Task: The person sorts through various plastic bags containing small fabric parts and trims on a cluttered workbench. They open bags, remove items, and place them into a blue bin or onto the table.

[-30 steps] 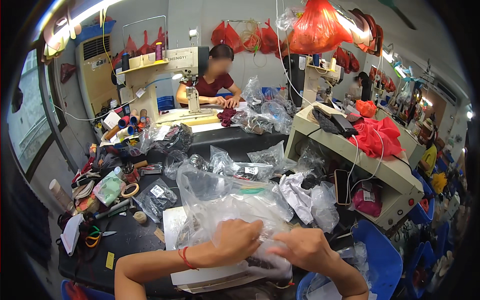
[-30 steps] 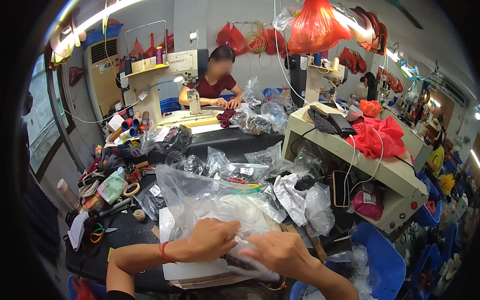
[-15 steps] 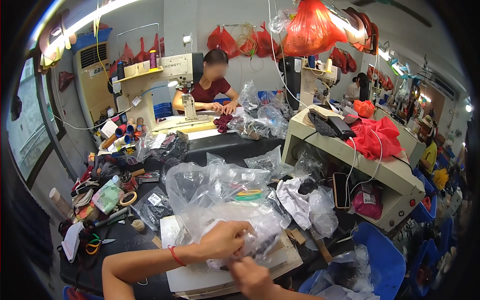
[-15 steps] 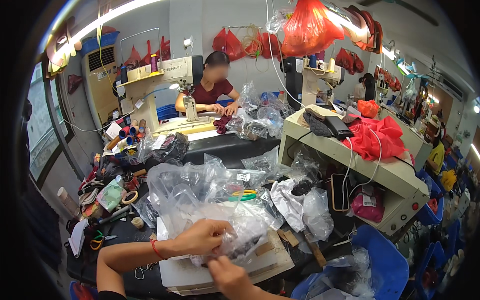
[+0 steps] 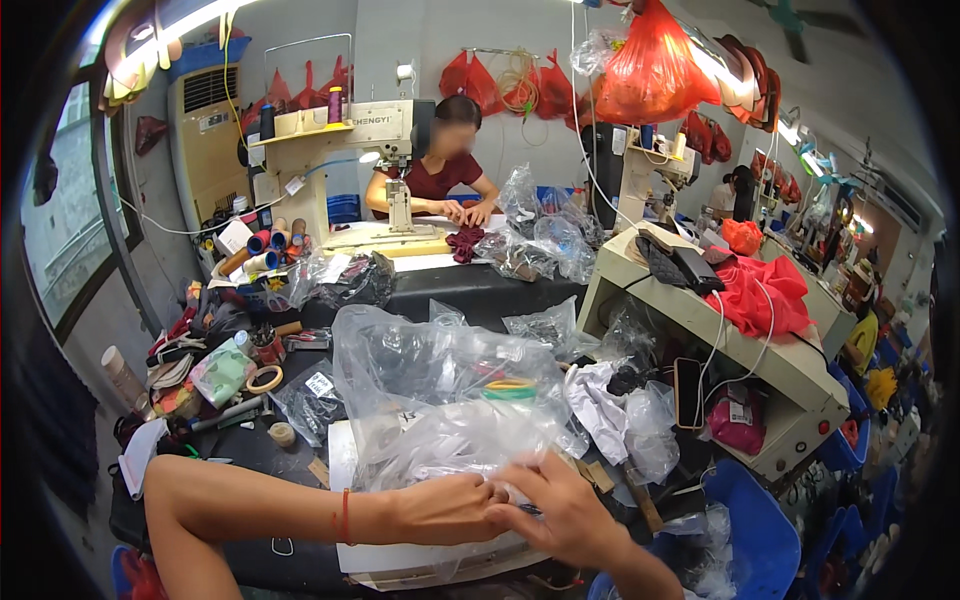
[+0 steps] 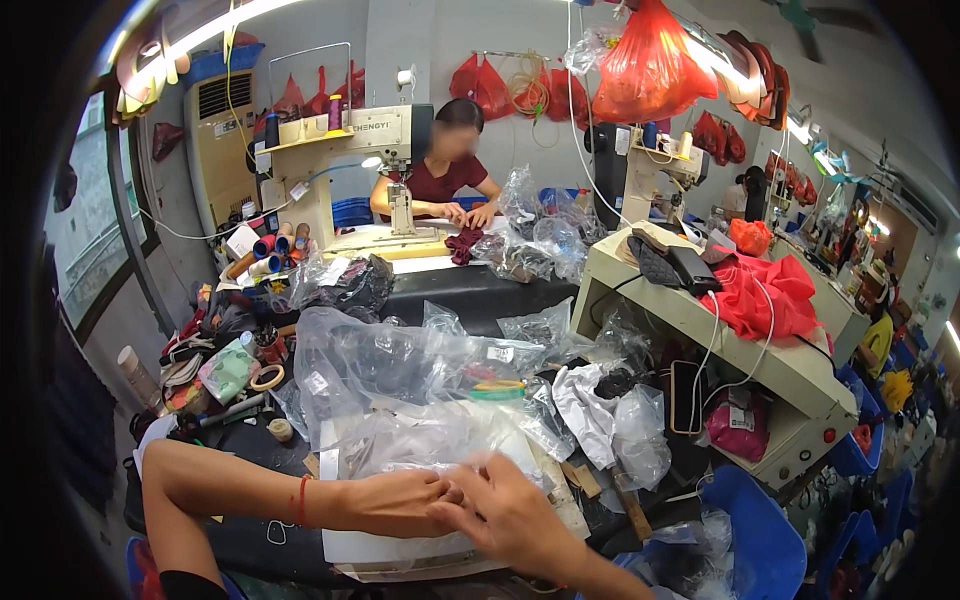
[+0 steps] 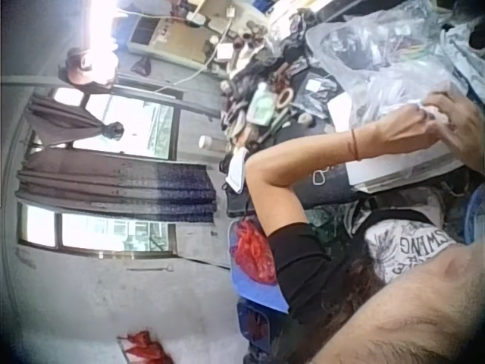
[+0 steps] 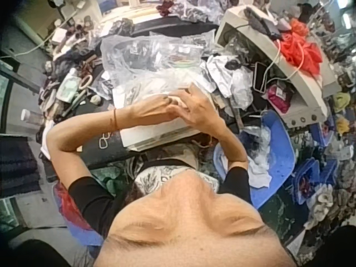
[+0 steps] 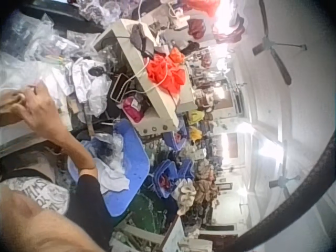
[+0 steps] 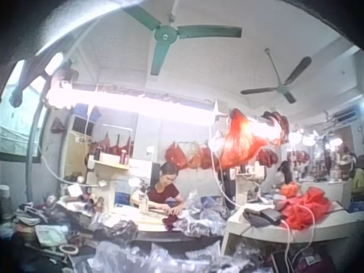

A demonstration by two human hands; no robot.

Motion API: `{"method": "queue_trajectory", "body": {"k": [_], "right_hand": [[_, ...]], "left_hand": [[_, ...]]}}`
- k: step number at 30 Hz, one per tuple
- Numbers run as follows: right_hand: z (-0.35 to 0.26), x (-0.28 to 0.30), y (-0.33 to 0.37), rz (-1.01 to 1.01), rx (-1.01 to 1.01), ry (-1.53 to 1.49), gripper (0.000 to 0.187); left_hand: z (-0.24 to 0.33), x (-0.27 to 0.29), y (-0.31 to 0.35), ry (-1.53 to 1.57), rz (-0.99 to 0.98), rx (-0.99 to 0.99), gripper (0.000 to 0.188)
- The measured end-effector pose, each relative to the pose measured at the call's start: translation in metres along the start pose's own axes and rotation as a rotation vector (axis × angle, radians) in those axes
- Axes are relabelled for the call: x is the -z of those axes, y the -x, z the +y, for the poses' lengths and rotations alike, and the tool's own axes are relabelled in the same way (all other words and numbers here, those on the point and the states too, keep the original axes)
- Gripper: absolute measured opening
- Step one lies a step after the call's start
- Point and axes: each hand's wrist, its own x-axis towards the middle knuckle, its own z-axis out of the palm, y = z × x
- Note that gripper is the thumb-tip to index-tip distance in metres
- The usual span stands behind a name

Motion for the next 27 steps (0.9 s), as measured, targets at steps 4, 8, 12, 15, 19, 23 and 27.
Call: {"method": "queue_trajectory", "body": {"k": [4,8,12,15,19,23,27], "right_hand": [[-0.015,0.010,-0.016,-0.187,0.216,0.007,0.072],[-0.010,0.000,-0.002,-0.164,0.084,0.221,0.084],[0.018,-0.003,0.019,-0.003,-0.152,-0.122,0.090],[0.023,-0.002,0.008,-0.014,-0.044,-0.024,0.061],[0.040,-0.041,0.006,0.083,-0.230,-0.230,0.027],[0.028,-0.031,-0.003,0.249,-0.118,-0.231,0.025],[0.025,-0.028,-0.009,0.238,-0.082,0.090,0.015]], "left_hand": [[-0.001,-0.002,0.002,0.120,0.153,0.131,0.014],[-0.009,0.007,0.004,0.285,0.257,0.327,0.015],[-0.001,0.021,-0.003,0.213,0.430,0.459,0.020],[0.007,0.036,-0.010,0.319,0.456,0.585,0.022],[0.006,0.048,-0.020,0.240,0.586,0.498,0.034],[0.003,0.060,0.004,0.356,0.467,0.495,0.078],[0.002,0.019,0.041,0.436,0.410,0.681,0.103]]}}
